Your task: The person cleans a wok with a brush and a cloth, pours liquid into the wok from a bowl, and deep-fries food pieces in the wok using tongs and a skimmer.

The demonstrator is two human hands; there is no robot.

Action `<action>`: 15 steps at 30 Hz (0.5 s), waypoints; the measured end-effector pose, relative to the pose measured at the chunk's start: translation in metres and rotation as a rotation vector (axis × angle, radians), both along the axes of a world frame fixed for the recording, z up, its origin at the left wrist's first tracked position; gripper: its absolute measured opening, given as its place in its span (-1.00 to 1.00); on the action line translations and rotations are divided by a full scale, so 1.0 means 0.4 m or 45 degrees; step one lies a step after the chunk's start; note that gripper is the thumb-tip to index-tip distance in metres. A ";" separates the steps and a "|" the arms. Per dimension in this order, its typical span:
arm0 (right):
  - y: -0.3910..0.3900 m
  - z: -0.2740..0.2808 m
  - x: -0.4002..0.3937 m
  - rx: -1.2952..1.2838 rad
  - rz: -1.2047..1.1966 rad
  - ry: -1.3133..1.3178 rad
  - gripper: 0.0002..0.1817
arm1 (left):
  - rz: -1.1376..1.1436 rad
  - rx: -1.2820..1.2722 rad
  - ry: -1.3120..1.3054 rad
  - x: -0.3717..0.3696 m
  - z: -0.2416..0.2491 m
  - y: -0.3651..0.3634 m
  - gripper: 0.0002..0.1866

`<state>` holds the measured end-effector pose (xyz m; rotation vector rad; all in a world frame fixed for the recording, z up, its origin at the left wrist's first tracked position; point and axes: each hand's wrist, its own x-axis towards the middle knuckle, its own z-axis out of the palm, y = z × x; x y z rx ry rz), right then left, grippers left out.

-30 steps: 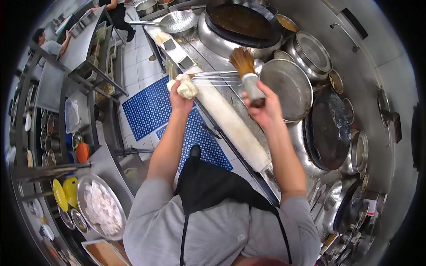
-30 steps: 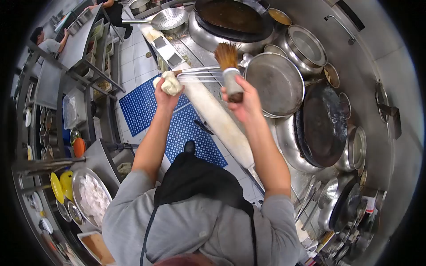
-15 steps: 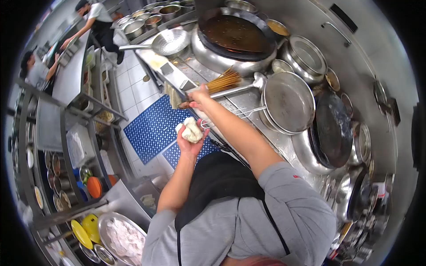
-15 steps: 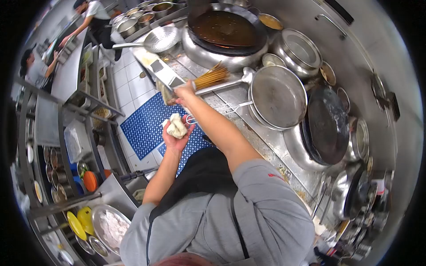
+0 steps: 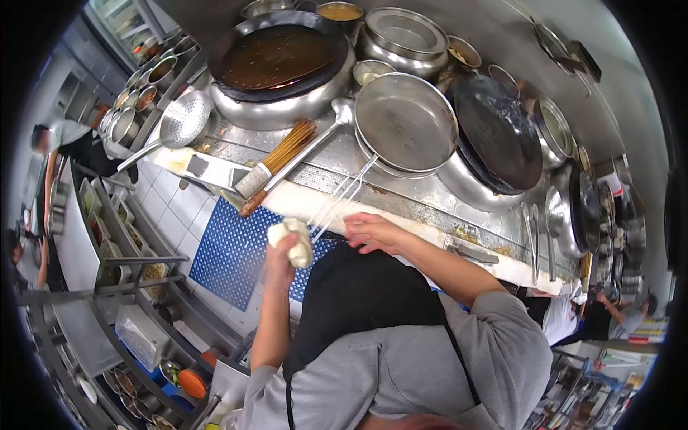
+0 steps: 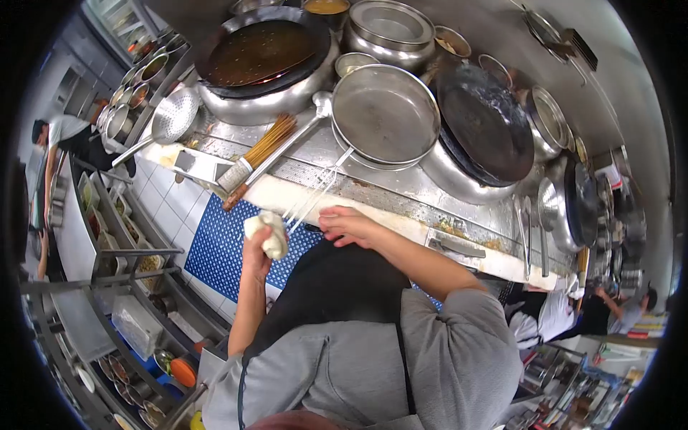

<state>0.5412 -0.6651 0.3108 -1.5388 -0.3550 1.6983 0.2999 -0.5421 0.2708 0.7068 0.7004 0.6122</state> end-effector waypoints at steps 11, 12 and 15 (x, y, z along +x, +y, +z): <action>-0.075 0.135 0.037 0.706 -0.905 0.145 -0.55 | -0.710 -0.211 -0.319 0.171 0.159 -0.099 -0.31; -0.111 0.152 0.081 0.729 -0.910 0.119 -0.55 | -0.696 -0.193 -0.273 0.185 0.154 -0.104 -0.32; -0.222 0.240 0.182 0.666 -0.930 -0.097 -0.59 | -0.577 -0.158 -0.154 0.233 0.106 -0.119 -0.38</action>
